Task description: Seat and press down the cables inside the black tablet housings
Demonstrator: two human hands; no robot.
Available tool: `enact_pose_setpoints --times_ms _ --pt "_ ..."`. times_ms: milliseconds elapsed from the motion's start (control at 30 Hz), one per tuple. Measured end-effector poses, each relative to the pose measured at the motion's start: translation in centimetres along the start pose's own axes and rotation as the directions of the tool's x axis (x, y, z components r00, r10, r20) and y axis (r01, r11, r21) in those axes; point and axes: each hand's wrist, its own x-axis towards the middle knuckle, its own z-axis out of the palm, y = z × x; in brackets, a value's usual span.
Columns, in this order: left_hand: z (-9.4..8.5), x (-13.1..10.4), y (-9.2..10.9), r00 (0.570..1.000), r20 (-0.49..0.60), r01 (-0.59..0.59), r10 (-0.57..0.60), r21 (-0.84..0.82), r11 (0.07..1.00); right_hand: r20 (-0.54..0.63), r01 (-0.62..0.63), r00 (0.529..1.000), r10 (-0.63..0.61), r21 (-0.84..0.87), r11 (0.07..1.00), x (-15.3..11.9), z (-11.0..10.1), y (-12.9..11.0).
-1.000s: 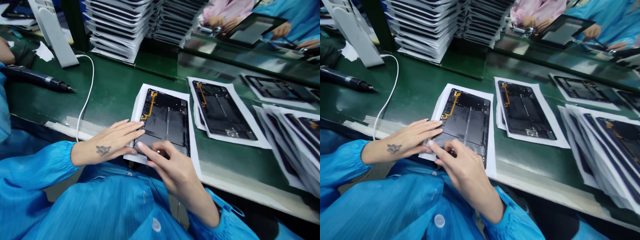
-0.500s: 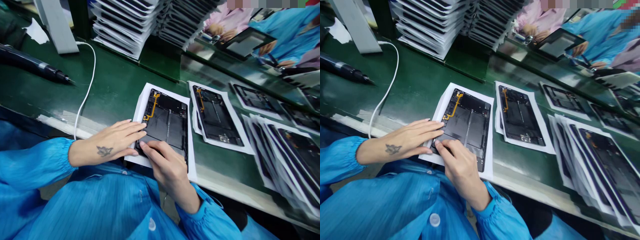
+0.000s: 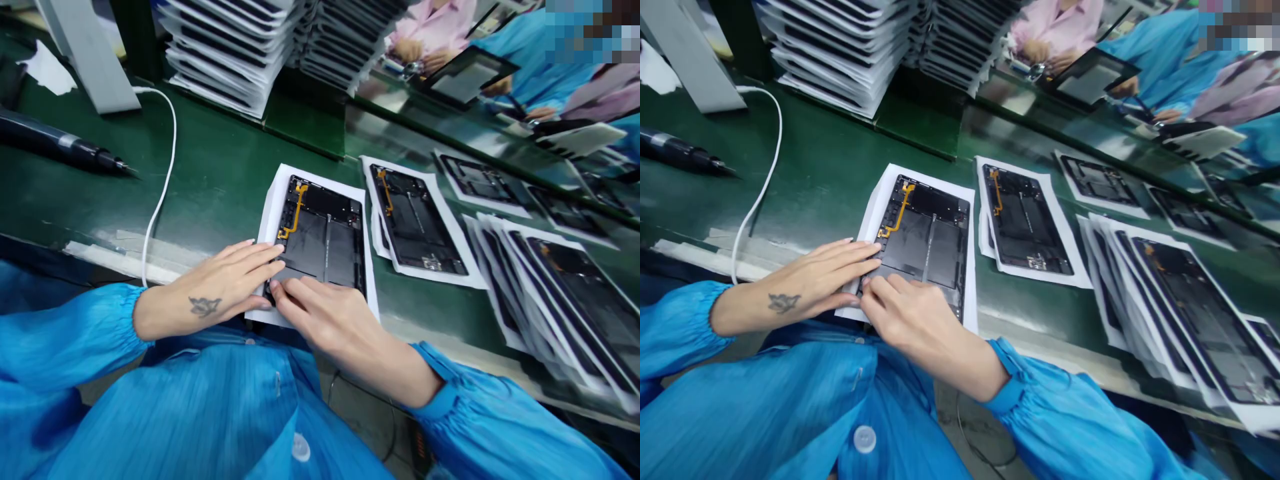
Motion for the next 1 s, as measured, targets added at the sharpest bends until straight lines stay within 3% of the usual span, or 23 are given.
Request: enact_pose_setpoints --times_ms 333,467,567,600,633,700,733,767,800,867,933,1000 --pt "0.2 0.1 0.0 1.0 -0.014 -0.003 0.003 0.02 1.0 0.031 -0.052 0.998 0.052 -0.021 0.998 0.2 0.2 -0.8" --pt "-0.6 -0.2 0.2 1.0 0.02 0.005 -0.006 0.06 0.998 0.088 -0.141 0.988 0.129 0.146 0.979 -0.3 0.2 -0.1" --pt "-1.5 -1.3 0.1 0.998 0.036 0.052 -0.057 0.127 0.991 -0.018 -0.271 0.958 0.287 0.279 0.921 -1.3 0.0 -0.2" --pt "-1.8 -1.7 0.0 0.996 0.027 0.074 -0.079 0.144 0.987 -0.104 -0.324 0.924 0.369 0.304 0.896 -1.7 -0.1 -0.5" --pt "-2.1 -2.1 -0.1 0.995 0.011 0.094 -0.097 0.158 0.983 -0.202 -0.386 0.861 0.467 0.339 0.858 -2.0 -0.2 -0.9" --pt "-2.5 -2.6 -0.3 0.995 -0.022 0.1 -0.098 0.177 0.979 -0.358 -0.471 0.661 0.66 0.487 0.735 -2.5 -0.3 -1.8" --pt "-2.6 -2.7 -0.3 0.996 -0.04 0.088 -0.082 0.184 0.979 -0.385 -0.466 0.555 0.737 0.59 0.659 -2.7 -0.3 -2.2" --pt "-2.7 -2.6 -0.3 0.996 -0.061 0.068 -0.058 0.187 0.98 -0.38 -0.431 0.487 0.786 0.679 0.595 -2.8 -0.2 -2.5" --pt "-2.7 -2.5 -0.1 0.996 -0.081 0.044 -0.029 0.188 0.981 -0.36 -0.389 0.469 0.807 0.736 0.554 -2.8 -0.1 -2.8" --pt "-2.7 -2.1 0.2 0.994 -0.108 -0.01 0.031 0.188 0.982 -0.333 -0.328 0.532 0.778 0.766 0.553 -2.9 0.4 -3.3" --pt "-2.5 -1.6 0.7 0.988 -0.123 -0.065 0.09 0.193 0.979 -0.352 -0.271 0.616 0.705 0.745 0.609 -2.9 1.3 -3.9" --pt "-2.3 -1.3 1.0 0.98 -0.135 -0.117 0.147 0.211 0.971 -0.418 -0.211 0.657 0.627 0.697 0.686 -2.9 2.5 -4.5"
